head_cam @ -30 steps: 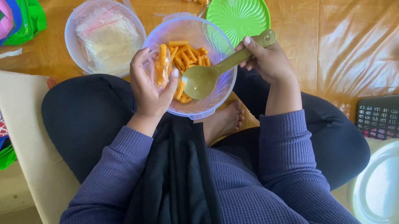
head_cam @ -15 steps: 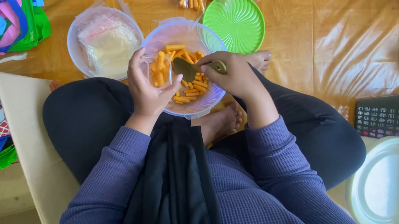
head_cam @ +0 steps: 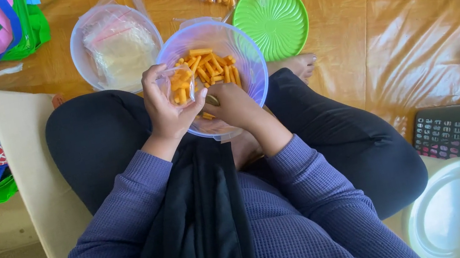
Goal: Transferring orange stick-shaped snacks into a clear plastic bowl using a spoon and hands.
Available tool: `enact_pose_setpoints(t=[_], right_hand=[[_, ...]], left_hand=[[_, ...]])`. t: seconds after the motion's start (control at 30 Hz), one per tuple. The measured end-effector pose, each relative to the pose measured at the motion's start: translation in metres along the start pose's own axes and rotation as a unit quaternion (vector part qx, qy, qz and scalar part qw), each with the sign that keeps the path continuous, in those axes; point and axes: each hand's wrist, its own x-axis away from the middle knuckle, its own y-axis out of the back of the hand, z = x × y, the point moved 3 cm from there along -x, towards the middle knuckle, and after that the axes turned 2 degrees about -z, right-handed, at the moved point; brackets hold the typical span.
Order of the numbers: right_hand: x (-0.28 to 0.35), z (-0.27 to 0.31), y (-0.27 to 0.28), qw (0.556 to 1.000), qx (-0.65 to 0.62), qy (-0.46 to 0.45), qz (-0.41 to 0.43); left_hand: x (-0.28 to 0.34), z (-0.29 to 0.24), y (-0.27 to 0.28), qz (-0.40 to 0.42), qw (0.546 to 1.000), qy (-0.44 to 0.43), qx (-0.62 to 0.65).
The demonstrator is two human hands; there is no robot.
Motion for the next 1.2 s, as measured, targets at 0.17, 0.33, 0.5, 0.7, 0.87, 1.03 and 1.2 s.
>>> enact_pose_setpoints(t=[0.17, 0.33, 0.5, 0.7, 0.87, 1.03, 1.2], right_hand=[[-0.002, -0.032, 0.026, 0.988, -0.143, -0.050, 0.009], [0.010, -0.026, 0.068, 0.979, -0.191, -0.045, -0.048], [0.017, -0.064, 0.089, 0.936, -0.296, -0.052, -0.183], [0.017, -0.079, 0.097, 0.875, -0.351, -0.085, -0.323], [0.036, -0.064, 0.127, 0.832, -0.395, -0.074, -0.383], [0.050, -0.046, 0.141, 0.777, -0.443, -0.029, -0.446], [0.056, -0.017, 0.130, 0.810, -0.384, 0.084, -0.434]], left_hand=[[0.002, 0.000, 0.000, -0.007, 0.999, 0.016, 0.035], [-0.002, -0.007, 0.004, 0.000, 0.999, 0.026, 0.032], [-0.003, -0.007, 0.003, 0.003, 0.999, 0.038, 0.031], [0.001, -0.001, 0.000, 0.005, 0.999, 0.036, -0.015], [0.001, -0.001, -0.001, 0.019, 0.998, 0.006, -0.066], [0.005, 0.005, -0.012, 0.032, 0.993, -0.012, -0.117], [0.002, -0.001, -0.010, 0.055, 0.989, -0.019, -0.134]])
